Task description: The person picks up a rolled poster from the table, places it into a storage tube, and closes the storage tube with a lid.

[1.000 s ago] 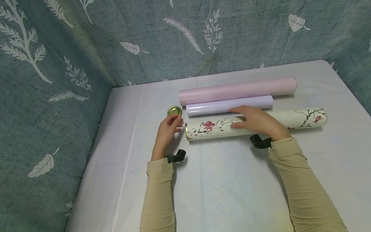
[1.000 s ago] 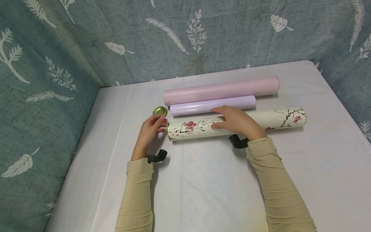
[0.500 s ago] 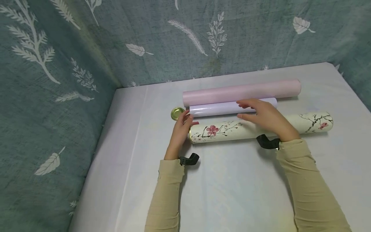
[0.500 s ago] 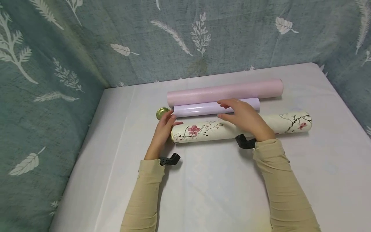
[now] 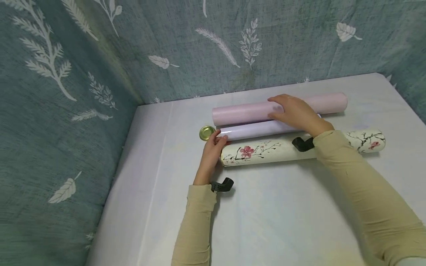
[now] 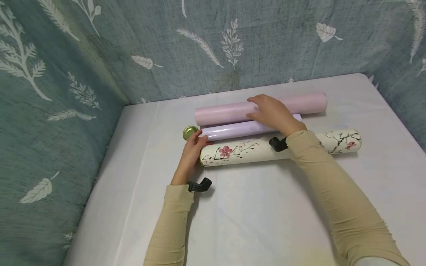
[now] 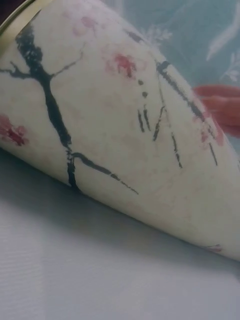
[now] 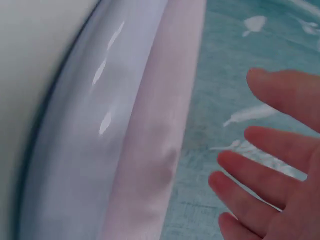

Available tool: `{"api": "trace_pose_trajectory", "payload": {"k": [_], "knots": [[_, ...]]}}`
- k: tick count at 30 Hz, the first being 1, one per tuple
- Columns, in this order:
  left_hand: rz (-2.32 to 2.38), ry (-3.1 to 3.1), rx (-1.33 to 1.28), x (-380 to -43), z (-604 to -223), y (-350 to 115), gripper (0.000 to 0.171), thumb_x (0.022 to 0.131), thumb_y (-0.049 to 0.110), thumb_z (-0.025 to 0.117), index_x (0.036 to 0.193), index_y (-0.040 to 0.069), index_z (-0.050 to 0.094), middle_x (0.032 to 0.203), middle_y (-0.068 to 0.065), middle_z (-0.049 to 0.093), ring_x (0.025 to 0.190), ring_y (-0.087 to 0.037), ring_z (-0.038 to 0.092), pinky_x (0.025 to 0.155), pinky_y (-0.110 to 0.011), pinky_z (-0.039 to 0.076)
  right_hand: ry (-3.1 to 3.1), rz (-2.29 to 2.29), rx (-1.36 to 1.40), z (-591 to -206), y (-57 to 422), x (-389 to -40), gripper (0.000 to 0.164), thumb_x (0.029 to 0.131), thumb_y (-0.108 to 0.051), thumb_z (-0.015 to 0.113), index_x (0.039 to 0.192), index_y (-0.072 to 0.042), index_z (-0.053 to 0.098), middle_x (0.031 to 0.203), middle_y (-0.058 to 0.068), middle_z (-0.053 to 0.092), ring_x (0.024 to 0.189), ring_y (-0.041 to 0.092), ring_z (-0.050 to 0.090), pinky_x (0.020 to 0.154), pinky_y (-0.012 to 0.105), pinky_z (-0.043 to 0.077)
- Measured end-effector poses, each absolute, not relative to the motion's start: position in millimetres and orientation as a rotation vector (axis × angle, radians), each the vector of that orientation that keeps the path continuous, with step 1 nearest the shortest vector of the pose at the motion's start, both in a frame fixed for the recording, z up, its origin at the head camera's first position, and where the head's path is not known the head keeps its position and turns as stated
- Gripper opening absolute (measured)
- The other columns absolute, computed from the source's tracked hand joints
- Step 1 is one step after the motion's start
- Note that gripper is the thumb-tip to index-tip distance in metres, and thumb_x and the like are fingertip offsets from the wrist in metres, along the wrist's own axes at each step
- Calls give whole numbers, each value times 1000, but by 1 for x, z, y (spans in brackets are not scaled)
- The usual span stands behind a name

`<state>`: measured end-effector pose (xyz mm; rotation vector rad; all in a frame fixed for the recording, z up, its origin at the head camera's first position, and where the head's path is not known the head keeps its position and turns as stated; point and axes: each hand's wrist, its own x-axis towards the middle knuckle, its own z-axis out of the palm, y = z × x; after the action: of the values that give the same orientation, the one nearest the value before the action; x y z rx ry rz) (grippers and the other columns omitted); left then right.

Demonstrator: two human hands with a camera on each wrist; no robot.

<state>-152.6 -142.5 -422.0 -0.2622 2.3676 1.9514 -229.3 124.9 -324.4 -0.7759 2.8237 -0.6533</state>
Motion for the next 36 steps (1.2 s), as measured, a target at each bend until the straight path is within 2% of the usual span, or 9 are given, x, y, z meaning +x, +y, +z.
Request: {"api": "trace_pose_trajectory", "payload": {"k": [6,10,12,16,19,25,32,36], "knots": [[1878,2503,-307,-153,-423,-144,38,85,36,57,113,10,57,99,-2,59,92,-16,52,82,-33,40,2813,-419,-745,-326,120,-259,66,87,-30,57,137,0,28,139,25,26,126,41,23,101,52,19],[1905,2525,-320,-152,-424,-148,28,84,33,59,102,12,61,98,-1,59,91,-15,53,78,-32,42,2727,-331,-710,-332,113,-274,70,85,-24,60,139,1,23,142,26,18,127,43,18,101,53,18],[1932,2519,-325,-152,-425,-150,25,84,30,60,100,11,61,101,-1,58,92,-13,54,78,-30,44,2694,-301,-712,-337,110,-279,72,83,-23,62,139,2,23,140,27,21,126,43,21,100,54,19],[2010,2481,-350,-152,-426,-152,22,84,26,60,99,10,60,102,-3,58,90,-14,56,75,-29,46,2686,-211,-734,-346,103,-287,75,79,-25,65,138,0,25,132,28,35,118,45,33,93,58,27],[2066,2444,-377,-151,-426,-154,22,84,24,61,100,10,60,104,-5,58,88,-16,57,73,-28,47,2700,-159,-721,-350,97,-290,77,77,-27,68,137,-3,27,126,28,40,112,46,37,86,61,29],[2095,2461,-368,-146,-424,-149,24,86,21,60,106,6,57,117,-5,44,99,-16,53,75,-28,48,2769,-126,-728,-353,100,-291,70,72,-30,72,128,-2,40,116,25,46,104,44,42,79,60,35],[2100,2481,-357,-143,-405,-153,24,88,16,55,109,5,54,113,-9,53,104,-20,51,84,-34,45,2833,-301,-766,-333,104,-288,76,71,-34,73,131,-4,39,124,23,45,108,42,41,85,56,34],[2284,2298,-338,-142,-399,-154,26,89,13,54,113,3,52,114,-11,51,101,-26,53,84,-37,46,2845,-469,-740,-318,107,-279,80,70,-32,75,136,-7,35,128,21,43,111,40,40,85,55,34]]}}
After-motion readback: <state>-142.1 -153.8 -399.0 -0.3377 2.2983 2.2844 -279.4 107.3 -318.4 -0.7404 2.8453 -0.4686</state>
